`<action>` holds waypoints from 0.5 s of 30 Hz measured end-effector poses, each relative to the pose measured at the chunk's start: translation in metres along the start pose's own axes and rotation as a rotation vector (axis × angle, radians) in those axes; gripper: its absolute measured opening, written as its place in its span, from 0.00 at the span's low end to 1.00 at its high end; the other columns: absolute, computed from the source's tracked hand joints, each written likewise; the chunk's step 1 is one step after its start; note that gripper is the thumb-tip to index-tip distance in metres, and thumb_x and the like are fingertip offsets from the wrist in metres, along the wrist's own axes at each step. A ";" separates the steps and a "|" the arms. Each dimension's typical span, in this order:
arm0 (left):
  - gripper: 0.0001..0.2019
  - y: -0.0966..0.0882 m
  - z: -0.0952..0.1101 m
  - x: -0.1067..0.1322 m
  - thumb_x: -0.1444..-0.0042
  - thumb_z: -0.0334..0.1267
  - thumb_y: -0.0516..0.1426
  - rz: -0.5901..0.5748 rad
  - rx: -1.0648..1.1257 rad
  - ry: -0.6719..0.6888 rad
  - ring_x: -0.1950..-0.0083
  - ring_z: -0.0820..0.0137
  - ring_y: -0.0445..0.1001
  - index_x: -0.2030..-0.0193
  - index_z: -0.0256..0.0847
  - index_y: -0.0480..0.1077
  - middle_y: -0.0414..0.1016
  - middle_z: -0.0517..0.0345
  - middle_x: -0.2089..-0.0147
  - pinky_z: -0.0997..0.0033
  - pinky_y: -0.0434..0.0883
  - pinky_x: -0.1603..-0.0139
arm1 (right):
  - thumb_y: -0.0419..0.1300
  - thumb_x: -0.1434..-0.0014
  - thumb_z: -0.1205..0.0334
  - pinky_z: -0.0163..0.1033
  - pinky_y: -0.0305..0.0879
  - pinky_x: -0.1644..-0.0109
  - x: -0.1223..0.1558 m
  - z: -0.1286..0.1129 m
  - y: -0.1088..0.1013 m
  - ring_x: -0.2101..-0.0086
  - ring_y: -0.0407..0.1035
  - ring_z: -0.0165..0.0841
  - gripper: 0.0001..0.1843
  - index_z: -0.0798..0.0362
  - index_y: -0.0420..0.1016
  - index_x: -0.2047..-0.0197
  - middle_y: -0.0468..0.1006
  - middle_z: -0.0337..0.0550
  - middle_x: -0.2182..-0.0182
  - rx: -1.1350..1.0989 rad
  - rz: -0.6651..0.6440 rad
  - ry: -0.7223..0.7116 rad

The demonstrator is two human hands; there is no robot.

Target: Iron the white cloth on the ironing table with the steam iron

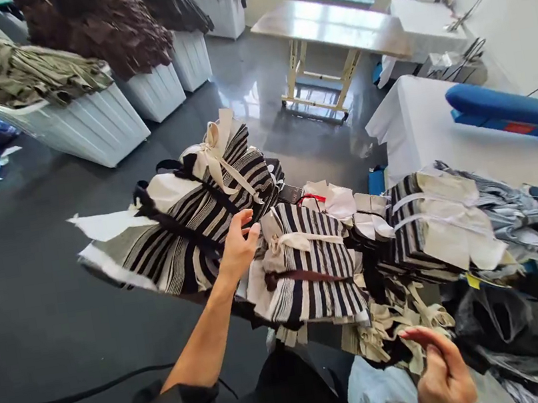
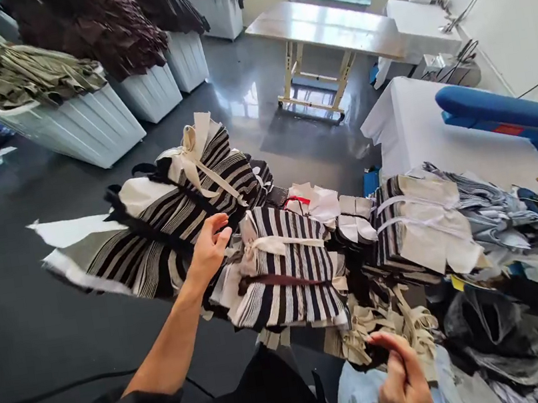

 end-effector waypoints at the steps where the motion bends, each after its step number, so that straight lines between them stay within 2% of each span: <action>1: 0.23 0.008 -0.011 -0.013 0.38 0.48 0.56 -0.028 0.003 -0.039 0.35 0.57 0.73 0.40 0.39 0.68 0.73 0.42 0.37 0.52 0.73 0.37 | 0.56 0.32 0.52 0.46 0.71 0.50 -0.011 -0.003 0.018 0.62 0.78 0.39 0.15 0.53 0.80 0.57 0.83 0.45 0.64 0.046 -0.055 -0.013; 4: 0.23 0.029 -0.030 -0.035 0.35 0.49 0.55 -0.170 0.024 -0.098 0.34 0.57 0.73 0.39 0.40 0.68 0.74 0.43 0.37 0.52 0.71 0.34 | 0.56 0.31 0.51 0.44 0.72 0.52 -0.039 -0.006 0.067 0.62 0.79 0.38 0.17 0.53 0.80 0.55 0.84 0.46 0.62 0.137 -0.187 -0.017; 7: 0.18 0.045 -0.027 -0.036 0.33 0.47 0.53 -0.338 -0.011 -0.065 0.39 0.60 0.75 0.42 0.41 0.71 0.77 0.47 0.42 0.55 0.71 0.35 | 0.56 0.31 0.50 0.44 0.74 0.53 -0.058 0.003 0.106 0.62 0.80 0.38 0.18 0.53 0.80 0.52 0.85 0.47 0.60 0.169 -0.255 0.032; 10: 0.14 0.046 -0.012 -0.030 0.35 0.39 0.55 -0.324 -0.063 0.056 0.41 0.60 0.75 0.44 0.42 0.72 0.77 0.48 0.44 0.56 0.72 0.37 | 0.56 0.31 0.49 0.44 0.74 0.53 -0.066 0.026 0.133 0.61 0.80 0.39 0.19 0.53 0.79 0.50 0.85 0.48 0.58 0.183 -0.330 0.090; 12: 0.16 0.046 -0.008 -0.026 0.37 0.34 0.54 -0.291 -0.067 0.104 0.41 0.60 0.75 0.43 0.44 0.71 0.77 0.48 0.44 0.56 0.72 0.37 | 0.57 0.32 0.46 0.45 0.74 0.53 -0.066 0.045 0.146 0.60 0.80 0.41 0.21 0.53 0.79 0.49 0.85 0.48 0.58 0.223 -0.395 0.127; 15: 0.22 0.049 -0.011 -0.019 0.39 0.30 0.54 -0.277 -0.055 0.109 0.39 0.58 0.74 0.39 0.47 0.68 0.75 0.48 0.41 0.53 0.72 0.35 | 0.56 0.33 0.41 0.45 0.70 0.53 -0.064 0.062 0.152 0.61 0.76 0.41 0.24 0.52 0.80 0.52 0.82 0.47 0.61 0.328 -0.350 0.158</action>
Point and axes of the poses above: each hand's wrist, its own x-axis away from the middle knuckle, its own y-axis out of the palm, z = x × y, the point moved 8 cm from there along -x, towards the middle knuckle
